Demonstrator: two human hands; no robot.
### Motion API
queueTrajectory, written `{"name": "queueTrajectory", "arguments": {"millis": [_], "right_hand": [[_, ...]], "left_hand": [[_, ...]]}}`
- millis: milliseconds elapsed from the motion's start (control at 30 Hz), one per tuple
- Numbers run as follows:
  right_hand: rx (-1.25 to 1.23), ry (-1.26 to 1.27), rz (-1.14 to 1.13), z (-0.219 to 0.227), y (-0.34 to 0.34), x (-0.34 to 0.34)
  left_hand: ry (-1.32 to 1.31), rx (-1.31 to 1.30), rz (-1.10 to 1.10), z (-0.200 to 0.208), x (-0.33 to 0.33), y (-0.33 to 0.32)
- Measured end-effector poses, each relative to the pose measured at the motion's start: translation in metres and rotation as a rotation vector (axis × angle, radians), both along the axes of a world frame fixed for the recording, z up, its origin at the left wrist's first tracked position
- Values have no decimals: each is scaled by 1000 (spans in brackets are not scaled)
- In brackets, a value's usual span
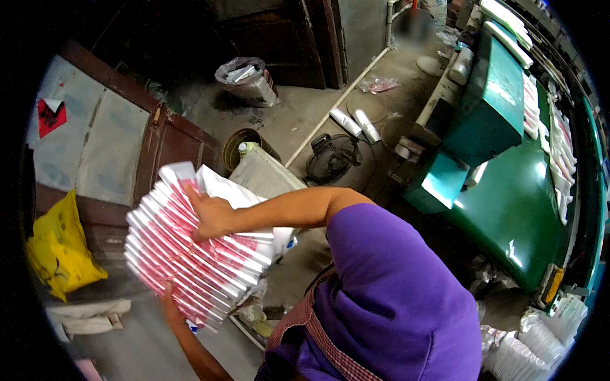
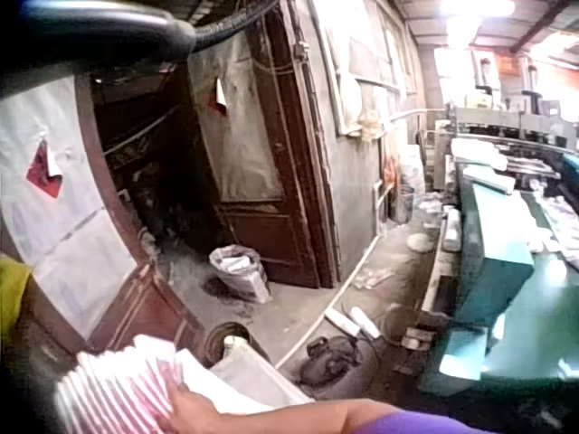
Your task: The person folds white plastic shopping bags with red printed text on a green workbench. They repeatedly pick up a bag, fold it into a compact rectangular shape, and place it into a stack. The person occasionally gathers a large stack of folded bags and places them into a larger white sack on the floor.
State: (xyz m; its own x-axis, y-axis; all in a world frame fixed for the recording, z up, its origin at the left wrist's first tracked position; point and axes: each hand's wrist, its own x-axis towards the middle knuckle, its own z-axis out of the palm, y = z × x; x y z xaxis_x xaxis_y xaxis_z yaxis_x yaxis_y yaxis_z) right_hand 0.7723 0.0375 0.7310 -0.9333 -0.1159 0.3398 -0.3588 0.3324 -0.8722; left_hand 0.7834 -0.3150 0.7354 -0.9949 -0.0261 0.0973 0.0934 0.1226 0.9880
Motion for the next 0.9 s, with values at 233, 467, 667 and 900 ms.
{"name": "queueTrajectory", "arguments": {"millis": [233,467,667,900], "right_hand": [[335,-688,-22,-174,-114,-168],[351,-862,-89,-131,-127,-200],[620,-665,-145,-134,-165,-192],[333,-714,-203,-127,-142,-175]], "left_hand": [[-458,-499,-282,-215,-218,-103],[154,-1193,-56,-162,-255,-98],[708,-847,-601,-149,-321,-47],[794,-811,-1117,-162,-324,86]]}}
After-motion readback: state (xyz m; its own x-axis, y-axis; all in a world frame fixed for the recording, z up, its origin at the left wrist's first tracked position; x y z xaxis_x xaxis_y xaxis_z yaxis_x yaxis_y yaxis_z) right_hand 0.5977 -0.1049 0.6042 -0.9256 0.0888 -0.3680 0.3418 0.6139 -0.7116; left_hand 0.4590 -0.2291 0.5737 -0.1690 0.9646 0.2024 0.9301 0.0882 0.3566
